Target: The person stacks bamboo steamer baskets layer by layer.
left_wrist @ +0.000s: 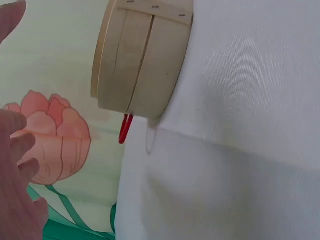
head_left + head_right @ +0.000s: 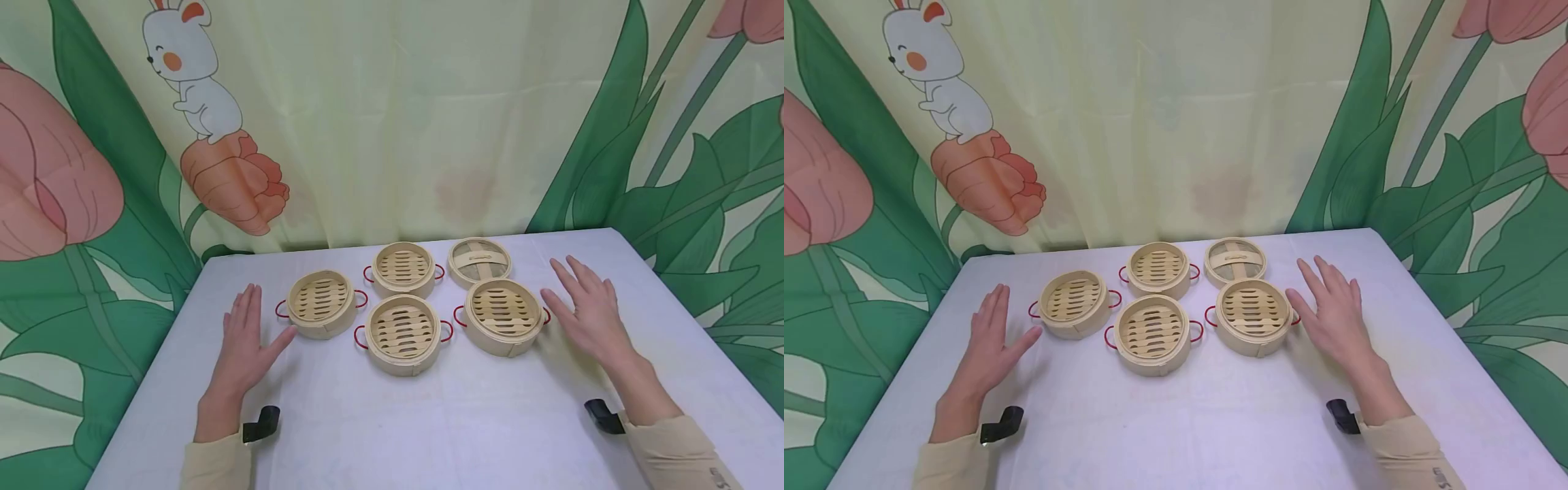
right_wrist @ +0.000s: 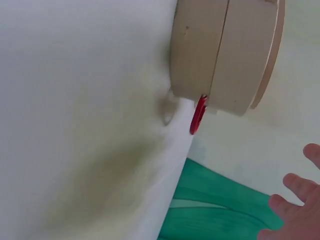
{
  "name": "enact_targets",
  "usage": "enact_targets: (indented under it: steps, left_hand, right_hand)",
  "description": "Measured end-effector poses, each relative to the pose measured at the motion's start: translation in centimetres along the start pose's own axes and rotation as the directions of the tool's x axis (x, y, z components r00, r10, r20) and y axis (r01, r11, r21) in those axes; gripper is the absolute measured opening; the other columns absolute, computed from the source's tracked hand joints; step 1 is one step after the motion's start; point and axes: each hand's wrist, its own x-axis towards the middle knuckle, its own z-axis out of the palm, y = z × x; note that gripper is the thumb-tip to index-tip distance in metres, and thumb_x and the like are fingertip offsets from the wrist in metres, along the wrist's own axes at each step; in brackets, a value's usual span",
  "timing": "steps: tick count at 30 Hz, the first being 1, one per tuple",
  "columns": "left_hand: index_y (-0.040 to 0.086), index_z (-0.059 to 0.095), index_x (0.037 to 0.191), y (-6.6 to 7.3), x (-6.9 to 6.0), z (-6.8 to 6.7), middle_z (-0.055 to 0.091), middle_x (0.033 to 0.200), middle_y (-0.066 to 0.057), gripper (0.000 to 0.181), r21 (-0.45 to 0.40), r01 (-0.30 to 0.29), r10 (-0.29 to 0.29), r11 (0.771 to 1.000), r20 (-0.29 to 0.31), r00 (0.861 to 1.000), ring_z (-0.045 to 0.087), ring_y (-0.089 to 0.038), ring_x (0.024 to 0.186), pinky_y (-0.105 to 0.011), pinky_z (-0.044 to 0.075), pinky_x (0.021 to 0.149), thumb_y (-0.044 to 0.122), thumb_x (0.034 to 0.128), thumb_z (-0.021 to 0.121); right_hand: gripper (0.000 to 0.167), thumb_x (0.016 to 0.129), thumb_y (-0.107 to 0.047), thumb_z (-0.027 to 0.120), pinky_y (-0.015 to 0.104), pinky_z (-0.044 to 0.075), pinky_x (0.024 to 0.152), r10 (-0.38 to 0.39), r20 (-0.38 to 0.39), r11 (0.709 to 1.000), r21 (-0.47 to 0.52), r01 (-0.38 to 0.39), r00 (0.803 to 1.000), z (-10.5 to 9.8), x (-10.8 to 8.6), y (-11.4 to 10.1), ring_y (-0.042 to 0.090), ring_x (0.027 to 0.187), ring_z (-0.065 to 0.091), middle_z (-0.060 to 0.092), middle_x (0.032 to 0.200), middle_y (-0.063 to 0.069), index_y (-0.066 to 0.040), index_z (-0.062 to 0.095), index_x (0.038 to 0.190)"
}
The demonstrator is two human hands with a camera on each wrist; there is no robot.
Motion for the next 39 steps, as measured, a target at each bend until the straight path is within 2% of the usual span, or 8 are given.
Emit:
enact_targets:
  steps: [4, 13, 20, 27, 31, 39]
  left_hand:
    - [0.002, 0.001, 0.161, 0.1, 0.1, 0.4, 0.004, 0.166, -0.022, 0.106, -0.023, 0.005, -0.005, 1.0, -0.007, 1.0, 0.0, -0.042, 0.15, -0.061, -0.001, 0.118, 0.052, 0.0932, 0.066]
    - [-0.002, 0.005, 0.16, 0.4, 0.3, 1.2, 0.007, 0.164, -0.026, 0.108, -0.109, -0.005, 0.0, 0.994, -0.044, 0.999, 0.003, -0.043, 0.15, -0.06, 0.0, 0.118, 0.045, 0.0901, 0.073]
    - [0.003, -0.001, 0.161, 0.9, 0.7, 1.7, 0.001, 0.166, -0.021, 0.112, -0.146, 0.063, -0.066, 0.987, -0.016, 0.998, 0.0, -0.039, 0.151, -0.055, 0.001, 0.12, 0.05, 0.09, 0.072]
    - [0.011, -0.004, 0.162, 1.6, 1.0, 2.3, -0.002, 0.168, -0.013, 0.114, -0.221, 0.142, -0.148, 0.965, -0.008, 0.989, -0.001, -0.034, 0.152, -0.062, 0.013, 0.117, 0.05, 0.0885, 0.074]
    - [0.011, -0.002, 0.162, 1.8, 1.2, 3.0, 0.0, 0.168, -0.013, 0.113, -0.283, 0.14, -0.156, 0.949, -0.033, 0.987, 0.001, -0.031, 0.152, -0.06, 0.015, 0.117, 0.045, 0.088, 0.076]
    - [0.01, 0.002, 0.163, 2.0, 1.8, 3.5, 0.003, 0.167, -0.015, 0.111, -0.341, 0.139, -0.169, 0.93, -0.059, 0.984, 0.004, -0.032, 0.152, -0.058, 0.015, 0.118, 0.039, 0.0874, 0.078]
  right_hand:
    - [0.062, 0.105, -0.036, 0.052, 0.069, -0.002, 0.114, -0.035, -0.013, 0.999, 0.022, 0.035, 0.999, 0.1, 0.3, -0.8, 0.048, 0.145, 0.019, 0.025, 0.158, 0.029, -0.005, 0.035, 0.156]
    - [0.063, 0.103, -0.031, 0.058, 0.067, 0.003, 0.115, -0.095, 0.002, 0.992, 0.087, 0.095, 0.995, 0.5, 0.8, -2.6, 0.05, 0.143, 0.022, 0.027, 0.158, 0.028, -0.005, 0.037, 0.155]
    - [0.064, 0.101, -0.033, 0.062, 0.064, 0.008, 0.116, -0.129, 0.041, 0.986, 0.108, 0.124, 0.991, 1.1, 1.2, -4.3, 0.05, 0.142, 0.024, 0.03, 0.158, 0.026, -0.005, 0.039, 0.154]
    - [0.064, 0.099, -0.032, 0.065, 0.062, 0.01, 0.117, -0.178, 0.063, 0.979, 0.116, 0.17, 0.982, 2.1, 1.4, -5.5, 0.046, 0.143, 0.027, 0.033, 0.157, 0.023, -0.005, 0.042, 0.153]
    - [0.063, 0.097, -0.027, 0.069, 0.063, 0.021, 0.113, -0.209, 0.062, 0.97, 0.14, 0.199, 0.976, 2.7, 1.5, -6.1, 0.045, 0.14, 0.031, 0.037, 0.155, 0.021, -0.007, 0.045, 0.151]
    - [0.063, 0.093, -0.021, 0.073, 0.061, 0.03, 0.107, -0.287, 0.041, 0.946, 0.169, 0.277, 0.957, 3.9, 1.7, -7.0, 0.042, 0.134, 0.039, 0.044, 0.15, 0.018, -0.009, 0.047, 0.149]
